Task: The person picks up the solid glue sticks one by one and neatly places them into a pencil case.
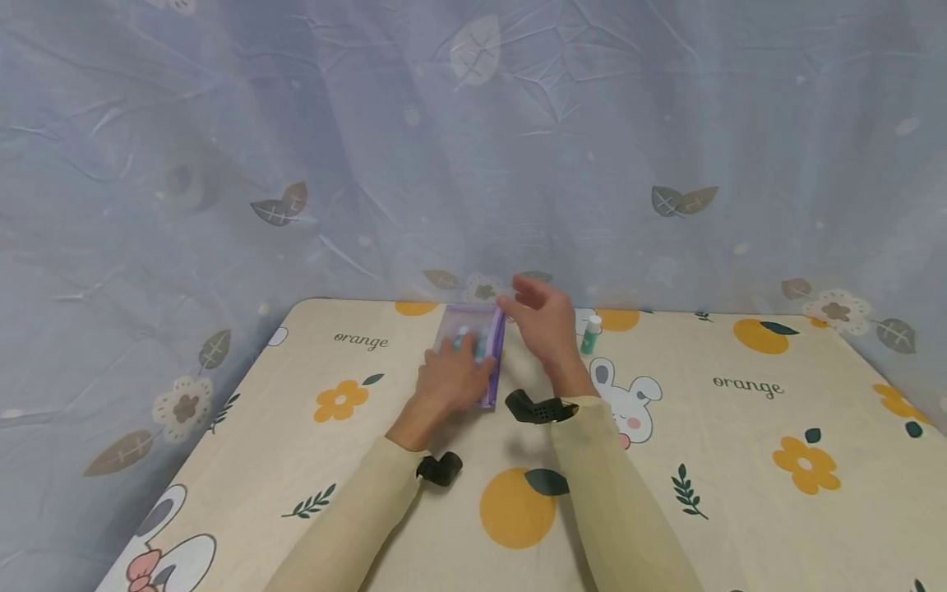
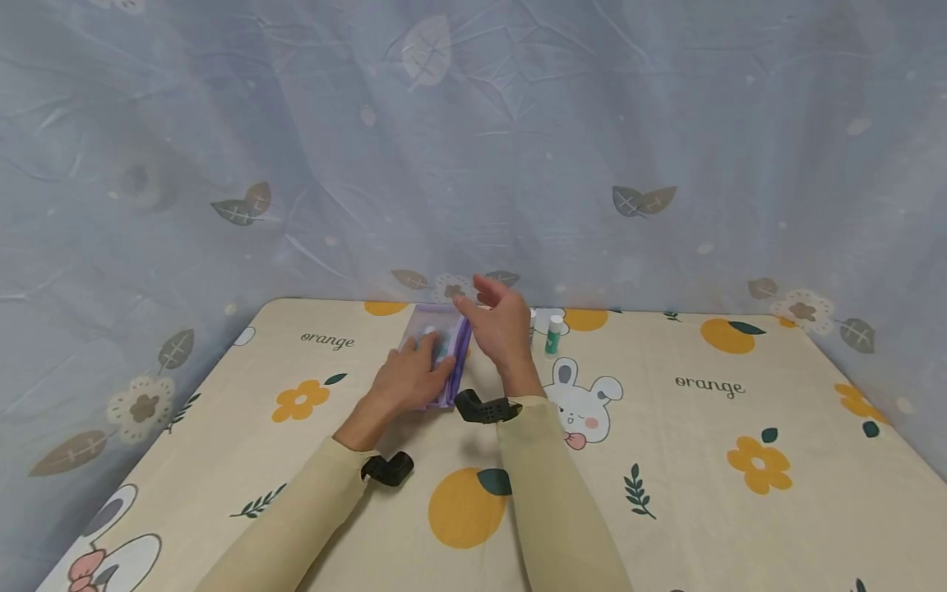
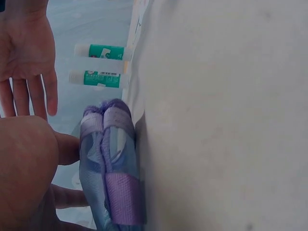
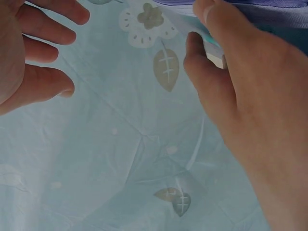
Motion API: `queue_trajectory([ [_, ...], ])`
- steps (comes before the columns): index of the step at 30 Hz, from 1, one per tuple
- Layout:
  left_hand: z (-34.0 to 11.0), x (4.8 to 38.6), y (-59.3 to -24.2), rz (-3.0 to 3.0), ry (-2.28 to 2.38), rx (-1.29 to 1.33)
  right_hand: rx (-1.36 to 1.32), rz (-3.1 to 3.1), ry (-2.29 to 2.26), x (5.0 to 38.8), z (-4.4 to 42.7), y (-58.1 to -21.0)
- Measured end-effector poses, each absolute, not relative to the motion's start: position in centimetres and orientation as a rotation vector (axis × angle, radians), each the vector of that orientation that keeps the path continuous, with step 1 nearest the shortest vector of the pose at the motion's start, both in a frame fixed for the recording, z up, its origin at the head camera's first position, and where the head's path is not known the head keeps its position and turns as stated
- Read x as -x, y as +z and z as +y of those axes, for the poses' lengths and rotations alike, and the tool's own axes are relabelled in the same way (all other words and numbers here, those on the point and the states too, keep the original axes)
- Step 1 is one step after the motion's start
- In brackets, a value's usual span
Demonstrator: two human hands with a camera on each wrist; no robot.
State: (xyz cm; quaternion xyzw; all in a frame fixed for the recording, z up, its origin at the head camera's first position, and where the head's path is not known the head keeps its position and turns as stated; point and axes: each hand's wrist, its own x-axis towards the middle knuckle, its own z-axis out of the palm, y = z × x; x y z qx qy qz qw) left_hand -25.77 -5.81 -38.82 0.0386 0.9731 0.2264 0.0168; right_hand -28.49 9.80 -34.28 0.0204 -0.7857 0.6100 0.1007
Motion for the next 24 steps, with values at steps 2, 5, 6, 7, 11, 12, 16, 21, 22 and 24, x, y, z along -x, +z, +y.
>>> queue_trajectory([
  [2, -6.0, 25.8, -38.7, 3.018, 0.721, -0.124, -0.061, -2.323, 1.798, 28.4, 9.9, -34.1],
  [5, -6.1, 25.8, -38.6, 3.011, 0.741, -0.14, -0.062, -2.322, 1.797, 28.4, 10.0, -34.0],
  [6, -6.1, 25.9, -38.6, 3.01, 0.747, -0.146, -0.062, -2.321, 1.797, 28.3, 10.0, -34.0],
  [7, -6.2, 25.8, -38.6, 3.01, 0.752, -0.15, -0.062, -2.32, 1.796, 28.4, 10.1, -34.0],
  [11, -6.3, 25.8, -38.5, 3.007, 0.758, -0.16, -0.049, -2.32, 1.779, 28.4, 10.3, -34.0],
  [12, -6.3, 25.8, -38.6, 3.007, 0.761, -0.159, -0.045, -2.316, 1.771, 28.5, 10.4, -34.0],
  [16, -6.3, 25.8, -38.7, 3.011, 0.759, -0.163, -0.041, -2.284, 1.77, 28.3, 10.9, -33.8],
  [21, -6.2, 25.7, -38.8, 3.024, 0.739, -0.167, -0.014, -2.263, 1.786, 28.2, 11.5, -33.3],
  [22, -6.2, 25.7, -38.9, 3.027, 0.734, -0.165, -0.003, -2.267, 1.782, 28.2, 11.6, -33.2],
  [24, -6.1, 25.7, -38.9, 3.031, 0.726, -0.162, 0.015, -2.271, 1.769, 28.2, 11.8, -33.0],
])
